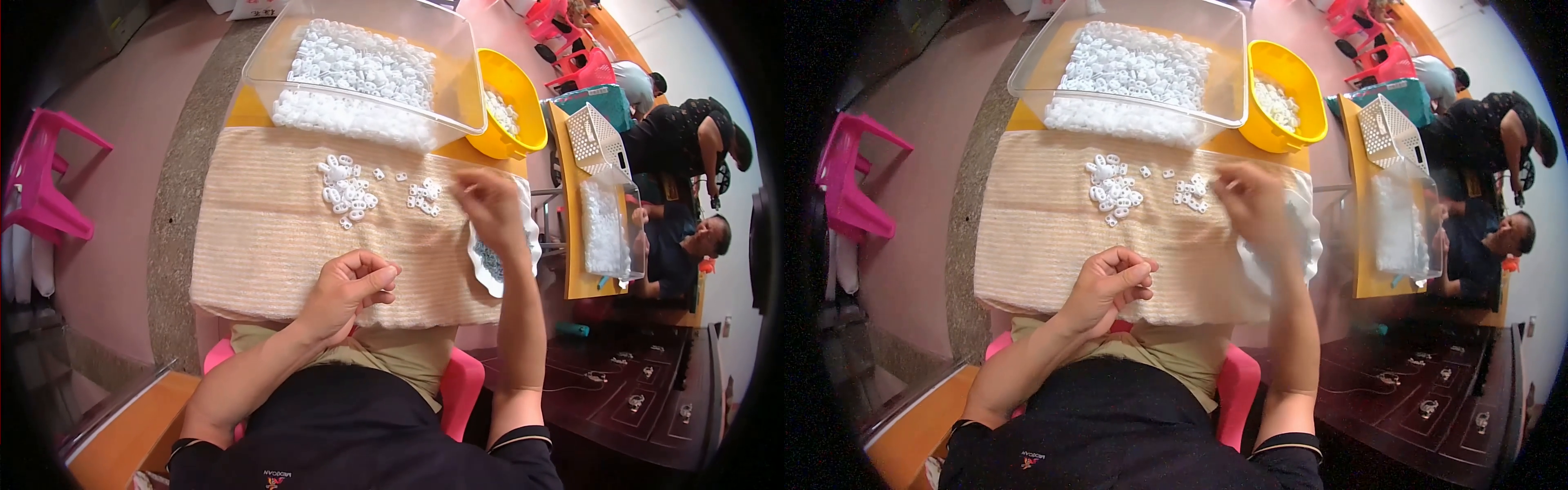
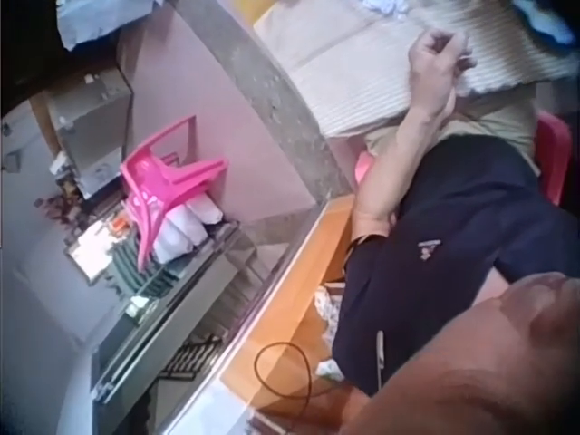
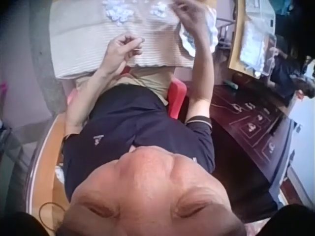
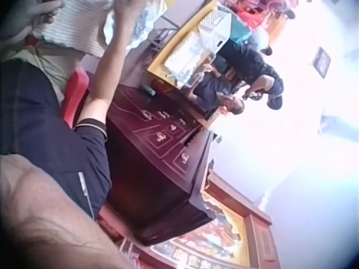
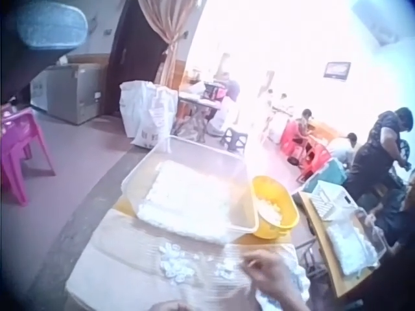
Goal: Assembling small grey pins into white plastic connectors at a production workstation.
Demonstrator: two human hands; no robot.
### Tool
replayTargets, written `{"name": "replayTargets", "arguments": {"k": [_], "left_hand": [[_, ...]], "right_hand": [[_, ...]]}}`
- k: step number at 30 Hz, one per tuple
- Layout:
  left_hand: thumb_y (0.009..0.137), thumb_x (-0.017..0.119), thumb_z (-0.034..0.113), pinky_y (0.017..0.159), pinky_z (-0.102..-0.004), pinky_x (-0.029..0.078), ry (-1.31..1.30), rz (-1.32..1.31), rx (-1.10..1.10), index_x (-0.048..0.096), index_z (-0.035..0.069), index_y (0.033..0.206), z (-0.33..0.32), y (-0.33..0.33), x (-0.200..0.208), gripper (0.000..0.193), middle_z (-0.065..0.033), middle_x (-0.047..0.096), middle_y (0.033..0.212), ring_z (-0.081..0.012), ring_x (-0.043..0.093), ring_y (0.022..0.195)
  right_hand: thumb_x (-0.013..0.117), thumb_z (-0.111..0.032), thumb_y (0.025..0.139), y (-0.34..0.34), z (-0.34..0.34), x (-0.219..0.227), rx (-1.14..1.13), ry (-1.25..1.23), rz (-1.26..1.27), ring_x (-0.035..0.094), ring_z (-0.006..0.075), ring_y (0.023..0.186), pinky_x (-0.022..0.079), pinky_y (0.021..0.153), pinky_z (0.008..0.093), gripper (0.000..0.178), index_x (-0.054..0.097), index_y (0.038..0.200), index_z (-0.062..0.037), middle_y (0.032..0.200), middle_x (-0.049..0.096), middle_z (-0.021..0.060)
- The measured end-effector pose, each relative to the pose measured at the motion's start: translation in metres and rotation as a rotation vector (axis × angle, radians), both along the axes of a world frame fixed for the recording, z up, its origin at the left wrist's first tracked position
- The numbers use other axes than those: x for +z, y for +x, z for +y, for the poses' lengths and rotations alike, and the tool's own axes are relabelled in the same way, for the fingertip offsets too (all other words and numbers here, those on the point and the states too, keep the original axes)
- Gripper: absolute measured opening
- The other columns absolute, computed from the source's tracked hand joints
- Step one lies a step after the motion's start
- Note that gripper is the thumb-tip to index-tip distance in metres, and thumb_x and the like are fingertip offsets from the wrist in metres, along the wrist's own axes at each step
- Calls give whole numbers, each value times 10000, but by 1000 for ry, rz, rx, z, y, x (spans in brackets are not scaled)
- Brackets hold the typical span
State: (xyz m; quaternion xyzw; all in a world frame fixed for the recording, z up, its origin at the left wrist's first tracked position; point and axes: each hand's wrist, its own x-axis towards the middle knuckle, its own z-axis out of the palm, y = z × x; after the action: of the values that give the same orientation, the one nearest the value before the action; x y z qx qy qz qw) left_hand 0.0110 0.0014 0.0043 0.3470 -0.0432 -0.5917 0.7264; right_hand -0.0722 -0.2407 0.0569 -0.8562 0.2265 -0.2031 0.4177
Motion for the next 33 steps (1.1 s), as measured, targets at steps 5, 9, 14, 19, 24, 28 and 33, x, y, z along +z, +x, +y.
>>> {"name": "replayTargets", "arguments": {"k": [5,9,14,19,24,28,33], "left_hand": [[902,637,77,724,-262,554,23,-27,19,617,36,956,0,1,1,71,-61,656,935,-90,616,787],[898,642,82,723,-259,555,28,-24,30,614,36,946,1,0,1,73,-62,654,930,-88,614,784],[899,641,80,721,-258,558,42,-33,29,613,41,949,2,0,2,69,-61,658,939,-92,618,780],[904,636,88,715,-259,559,89,-20,58,608,47,977,1,-2,-1,88,-59,661,951,-97,624,774],[941,600,157,721,-255,554,56,105,103,598,52,1038,0,1,6,143,-42,655,931,-99,617,779],[937,605,139,740,-267,546,0,139,92,610,46,1020,0,1,4,126,-43,649,891,-108,615,774],[913,631,102,725,-253,561,-20,153,34,611,48,1021,-1,1,2,122,-48,656,898,-121,640,774]], "right_hand": [[713,-116,777,14,30,-20,116,-316,241,632,261,717,505,682,342,230,701,992,-35,853,659,127],[686,-172,809,20,33,-24,100,-511,328,637,317,786,503,725,383,199,709,971,-58,928,645,115],[664,-179,832,20,32,-30,112,-544,393,634,320,783,501,708,398,160,703,942,-69,919,633,108],[650,-99,841,11,41,-31,117,-531,129,620,290,714,479,628,374,115,678,933,-37,826,612,104],[679,-17,810,-6,85,-10,200,-151,-50,608,232,688,464,600,314,119,665,928,-10,817,609,106],[682,1,817,-14,98,-16,279,-35,-145,605,175,687,453,585,265,109,663,925,-2,828,613,104],[671,-39,855,-24,99,-20,277,405,-164,589,114,667,455,577,250,88,658,934,-4,810,616,76]]}}
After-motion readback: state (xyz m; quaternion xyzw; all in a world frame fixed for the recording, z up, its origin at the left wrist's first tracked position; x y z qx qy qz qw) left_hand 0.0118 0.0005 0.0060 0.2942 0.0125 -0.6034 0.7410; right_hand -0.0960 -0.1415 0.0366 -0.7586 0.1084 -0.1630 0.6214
